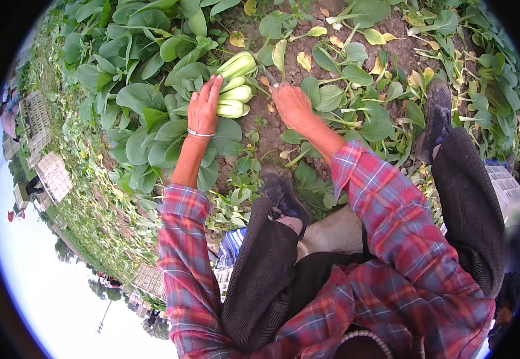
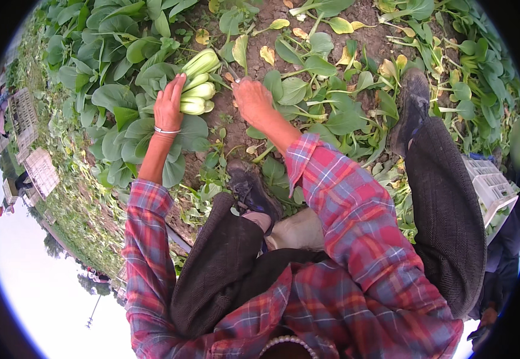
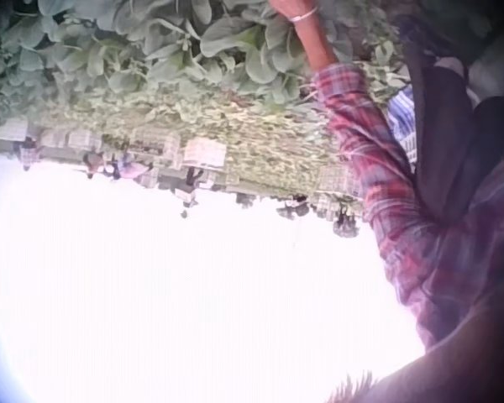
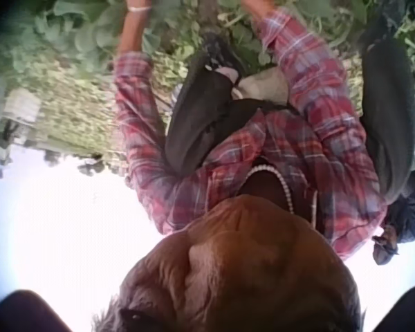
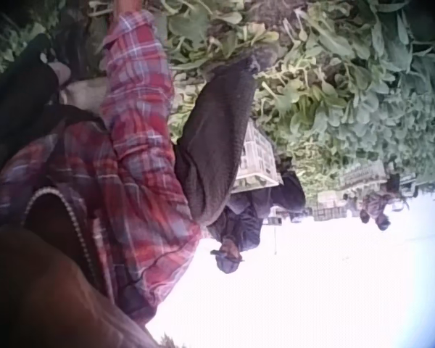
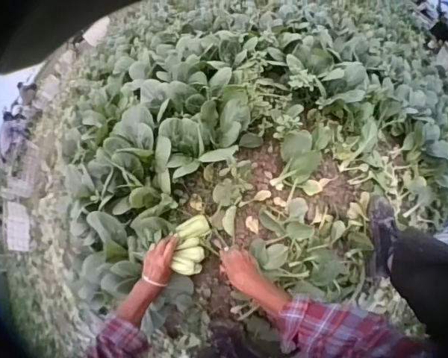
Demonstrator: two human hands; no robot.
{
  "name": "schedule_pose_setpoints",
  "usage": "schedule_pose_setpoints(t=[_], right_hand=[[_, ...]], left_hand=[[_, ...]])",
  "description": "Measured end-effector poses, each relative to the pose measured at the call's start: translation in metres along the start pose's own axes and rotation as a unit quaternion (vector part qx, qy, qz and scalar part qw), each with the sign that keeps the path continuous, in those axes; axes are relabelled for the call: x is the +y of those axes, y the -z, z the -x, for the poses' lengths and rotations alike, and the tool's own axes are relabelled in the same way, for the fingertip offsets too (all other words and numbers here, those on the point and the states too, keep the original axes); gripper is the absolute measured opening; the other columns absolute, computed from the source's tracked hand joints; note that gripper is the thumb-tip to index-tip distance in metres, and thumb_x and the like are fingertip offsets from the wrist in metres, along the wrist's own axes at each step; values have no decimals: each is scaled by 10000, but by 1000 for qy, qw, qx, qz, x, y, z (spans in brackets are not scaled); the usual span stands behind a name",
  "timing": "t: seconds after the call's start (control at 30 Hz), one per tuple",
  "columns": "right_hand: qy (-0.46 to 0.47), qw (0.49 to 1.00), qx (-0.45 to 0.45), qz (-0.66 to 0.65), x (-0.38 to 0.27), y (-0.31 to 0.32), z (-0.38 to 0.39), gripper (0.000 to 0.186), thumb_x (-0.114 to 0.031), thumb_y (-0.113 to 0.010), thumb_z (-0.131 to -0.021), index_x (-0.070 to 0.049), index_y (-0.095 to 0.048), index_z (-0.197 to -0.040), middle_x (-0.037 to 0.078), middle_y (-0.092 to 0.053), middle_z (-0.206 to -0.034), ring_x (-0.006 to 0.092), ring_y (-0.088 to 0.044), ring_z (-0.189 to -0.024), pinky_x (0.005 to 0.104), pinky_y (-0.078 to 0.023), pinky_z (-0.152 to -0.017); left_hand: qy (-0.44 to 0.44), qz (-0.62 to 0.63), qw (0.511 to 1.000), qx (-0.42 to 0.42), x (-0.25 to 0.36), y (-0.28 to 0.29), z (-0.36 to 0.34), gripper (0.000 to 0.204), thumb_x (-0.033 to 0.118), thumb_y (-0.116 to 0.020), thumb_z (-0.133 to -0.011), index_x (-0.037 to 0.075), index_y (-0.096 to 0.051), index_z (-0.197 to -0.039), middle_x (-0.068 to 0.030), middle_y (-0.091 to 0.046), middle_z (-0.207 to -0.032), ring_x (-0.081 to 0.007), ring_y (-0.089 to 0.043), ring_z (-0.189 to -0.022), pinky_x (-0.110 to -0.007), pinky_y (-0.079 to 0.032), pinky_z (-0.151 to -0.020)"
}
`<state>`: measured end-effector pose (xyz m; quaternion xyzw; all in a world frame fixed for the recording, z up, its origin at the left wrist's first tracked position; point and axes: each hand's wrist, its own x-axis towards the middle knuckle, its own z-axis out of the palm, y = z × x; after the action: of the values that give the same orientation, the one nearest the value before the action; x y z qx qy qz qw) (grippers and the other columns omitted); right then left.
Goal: The person harvests leafy green vegetables in a field using a knife to cut the stems, then places the harvested bunches into a white plastic crate. The person repeats this process multiple times, filling the crate with the vegetables.
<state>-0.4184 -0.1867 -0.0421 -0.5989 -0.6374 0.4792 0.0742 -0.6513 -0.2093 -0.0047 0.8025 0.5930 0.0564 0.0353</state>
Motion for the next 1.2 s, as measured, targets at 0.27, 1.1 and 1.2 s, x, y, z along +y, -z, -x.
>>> schedule_pose_setpoints(t=[0.27, 1.1, 1.2], right_hand=[[82, 990, 73, -94, 33, 59, 50, 447, -388, -563, -932, -14, -570, -1177, 227, -626, -1069, 395, -605, -996, 477, -480, -849], [288, 784, 227, -501, -117, 191, 264, 667, -579, -662, -815, 19, -501, -1062, 185, -639, -900, 312, -637, -847, 419, -497, -752], [240, 778, 235, -532, -127, 184, 270, 648, -616, -495, -905, 19, -493, -1036, 194, -619, -875, 344, -623, -865, 424, -486, -772]], left_hand=[[37, 257, 950, 175, 54, 98, -18, 623, 73, -762, -696, 36, -552, -1281, -135, -613, -1225, -272, -631, -1055, -344, -489, -911], [164, 613, 772, -34, 191, 261, 43, 745, 57, -694, -791, -23, -315, -1427, -172, -416, -1401, -280, -460, -1217, -423, -363, -1070], [112, 593, 794, -76, 191, 267, 45, 758, 62, -688, -793, -19, -295, -1436, -171, -397, -1419, -283, -446, -1239, -425, -356, -1081]])
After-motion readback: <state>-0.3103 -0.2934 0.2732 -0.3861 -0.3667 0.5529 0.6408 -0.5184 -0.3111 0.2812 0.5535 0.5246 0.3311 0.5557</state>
